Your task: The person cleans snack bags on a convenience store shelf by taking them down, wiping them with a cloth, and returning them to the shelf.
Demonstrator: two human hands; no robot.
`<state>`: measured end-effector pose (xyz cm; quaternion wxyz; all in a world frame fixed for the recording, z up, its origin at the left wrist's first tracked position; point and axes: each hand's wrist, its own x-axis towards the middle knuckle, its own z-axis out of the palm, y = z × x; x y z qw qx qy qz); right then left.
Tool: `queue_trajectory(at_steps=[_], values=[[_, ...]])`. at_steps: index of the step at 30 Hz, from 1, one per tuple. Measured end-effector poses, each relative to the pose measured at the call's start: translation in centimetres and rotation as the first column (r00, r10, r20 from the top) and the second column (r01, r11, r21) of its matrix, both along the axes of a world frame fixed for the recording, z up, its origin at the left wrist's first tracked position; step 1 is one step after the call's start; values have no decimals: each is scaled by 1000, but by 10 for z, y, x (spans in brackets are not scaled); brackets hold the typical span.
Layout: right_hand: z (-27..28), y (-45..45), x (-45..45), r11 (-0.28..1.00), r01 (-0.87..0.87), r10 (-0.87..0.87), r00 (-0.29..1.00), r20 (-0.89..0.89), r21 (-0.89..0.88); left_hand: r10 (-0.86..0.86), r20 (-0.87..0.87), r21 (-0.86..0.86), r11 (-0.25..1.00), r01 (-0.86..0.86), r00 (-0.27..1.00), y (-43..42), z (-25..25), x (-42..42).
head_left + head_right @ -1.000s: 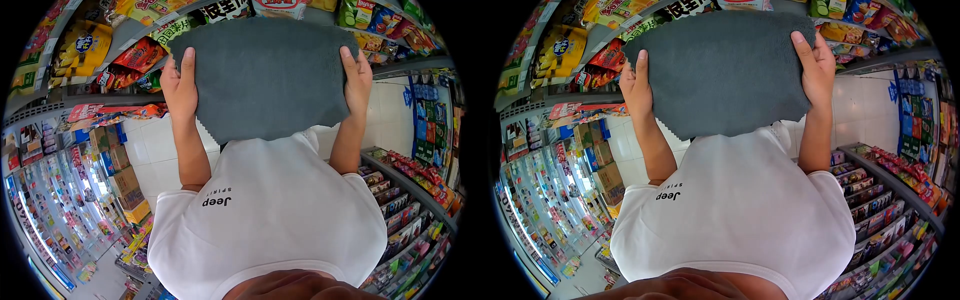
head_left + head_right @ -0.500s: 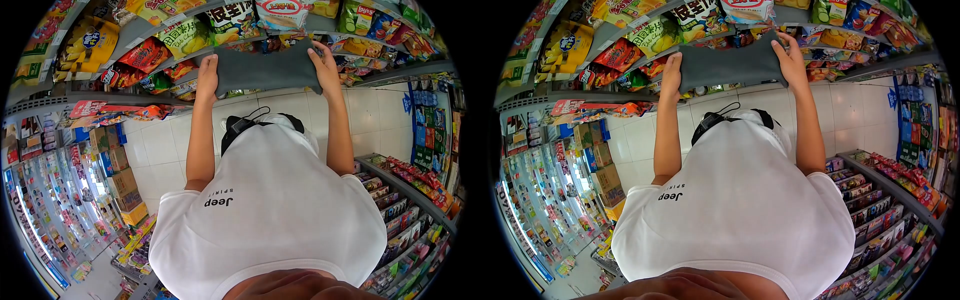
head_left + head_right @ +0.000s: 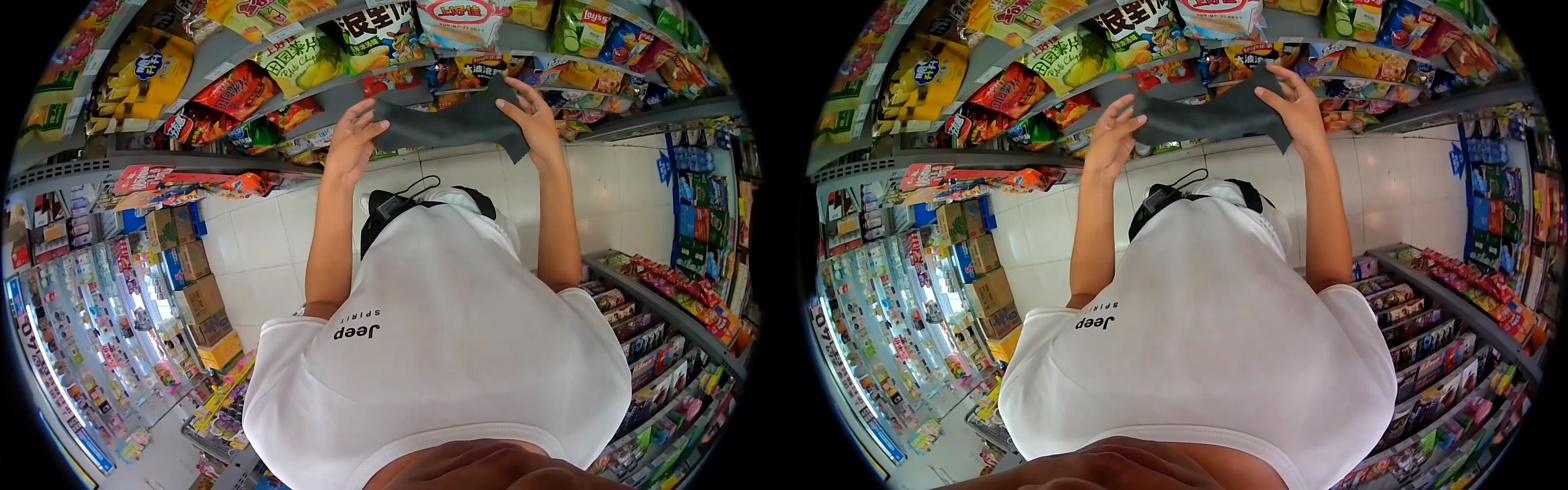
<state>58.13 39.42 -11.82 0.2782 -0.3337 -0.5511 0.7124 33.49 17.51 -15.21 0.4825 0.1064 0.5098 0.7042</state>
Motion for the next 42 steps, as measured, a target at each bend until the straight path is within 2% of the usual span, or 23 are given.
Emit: queue_trajectory(at_steps=[3,6,7,9,10,11,14,15,18,21,24,27,30,31,34,36,37,40,42], values=[[36,-24,-2,948,226,-193,968,-158,225,174,79,231,955,-188,982,-4,21,15],[54,-41,2,900,364,-257,888,-381,239,89,-53,278,958,-71,995,-8,44,26],[60,-45,-2,897,382,-289,888,-357,223,33,-47,189,982,-24,998,-6,43,29],[35,-27,2,982,130,-119,989,-91,134,-75,161,69,996,64,984,0,24,22],[17,-16,4,998,15,-17,999,33,68,-122,264,21,992,121,957,3,15,20],[-2,-9,3,999,-32,32,999,1,15,-112,228,-1,993,115,967,6,13,23],[-18,-5,6,999,15,-17,999,-42,-52,-66,-160,-131,990,45,985,13,-5,26],[-18,-6,6,999,29,-27,999,-45,44,-18,-195,-61,998,6,981,15,-6,28],[-30,-1,3,981,147,-143,989,-43,126,-57,-279,-98,995,30,959,17,-4,34],[-21,-2,1,983,147,-160,980,122,114,-185,-480,-37,981,191,857,16,-20,29],[-16,-3,7,988,69,-71,997,7,141,-214,-339,-70,977,202,916,9,-19,28],[-16,4,2,998,24,-31,992,-119,-65,-46,-137,-133,991,27,990,20,-2,38],[-21,12,-7,976,134,-100,975,197,-169,-7,-87,-154,988,-7,996,28,-7,36],[-30,16,-8,980,107,-80,983,165,-166,5,-58,-156,988,-14,998,30,-5,37],[-36,21,-11,987,145,-116,948,296,-76,22,33,-149,989,-17,999,34,-2,36],[-38,19,-16,985,168,-172,962,211,41,4,101,-123,992,9,995,37,-9,32],[-40,19,-17,978,182,-197,966,165,98,-1,104,-95,995,11,995,36,-10,31],[-46,22,-15,950,91,-175,948,265,300,-26,81,-35,999,29,996,35,-9,32],[-41,12,-17,893,44,-219,912,348,447,-54,28,-24,998,55,998,35,-7,39]])
